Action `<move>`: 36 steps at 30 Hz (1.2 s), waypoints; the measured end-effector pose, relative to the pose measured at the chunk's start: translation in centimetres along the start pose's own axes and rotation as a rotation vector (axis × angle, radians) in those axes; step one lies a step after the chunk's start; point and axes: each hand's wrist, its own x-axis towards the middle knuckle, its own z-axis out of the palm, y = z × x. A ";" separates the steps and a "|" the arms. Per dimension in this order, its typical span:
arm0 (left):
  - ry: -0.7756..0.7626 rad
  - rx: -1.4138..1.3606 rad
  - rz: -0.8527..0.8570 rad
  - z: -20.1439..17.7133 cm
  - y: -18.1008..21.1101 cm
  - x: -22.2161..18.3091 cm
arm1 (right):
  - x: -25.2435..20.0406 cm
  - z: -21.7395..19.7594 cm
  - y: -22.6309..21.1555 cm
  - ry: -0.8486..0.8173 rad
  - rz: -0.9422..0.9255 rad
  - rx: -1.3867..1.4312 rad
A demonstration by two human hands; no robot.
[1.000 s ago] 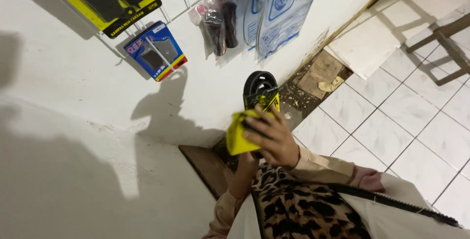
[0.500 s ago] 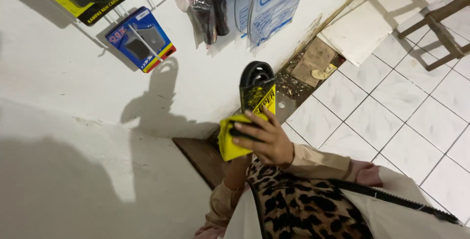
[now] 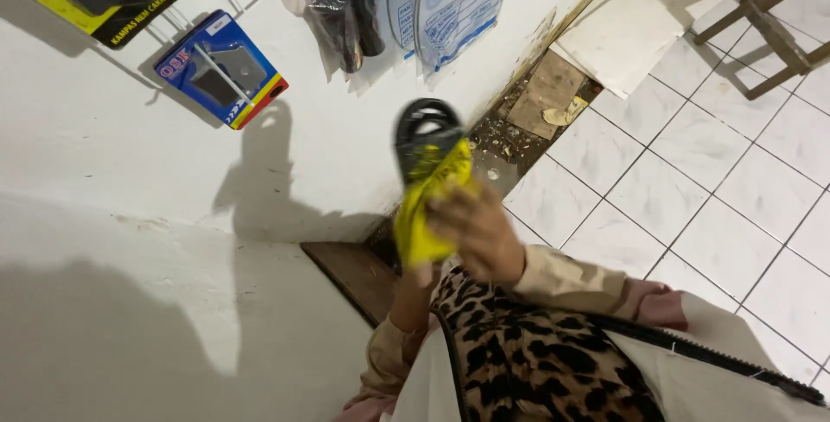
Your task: The person cleans a motorcycle scooter drive belt with a yellow cloth.
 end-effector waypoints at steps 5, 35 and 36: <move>0.067 0.487 0.155 3.8 5.1 1.1 | -0.9 0.0 0.8 -0.022 -0.063 -0.001; 0.435 -0.376 -0.188 3.7 7.7 2.1 | -0.5 -2.0 0.2 -0.132 -0.026 0.069; 0.391 -0.308 -0.164 3.8 7.8 2.0 | -1.1 -1.2 0.8 -0.131 -0.013 0.016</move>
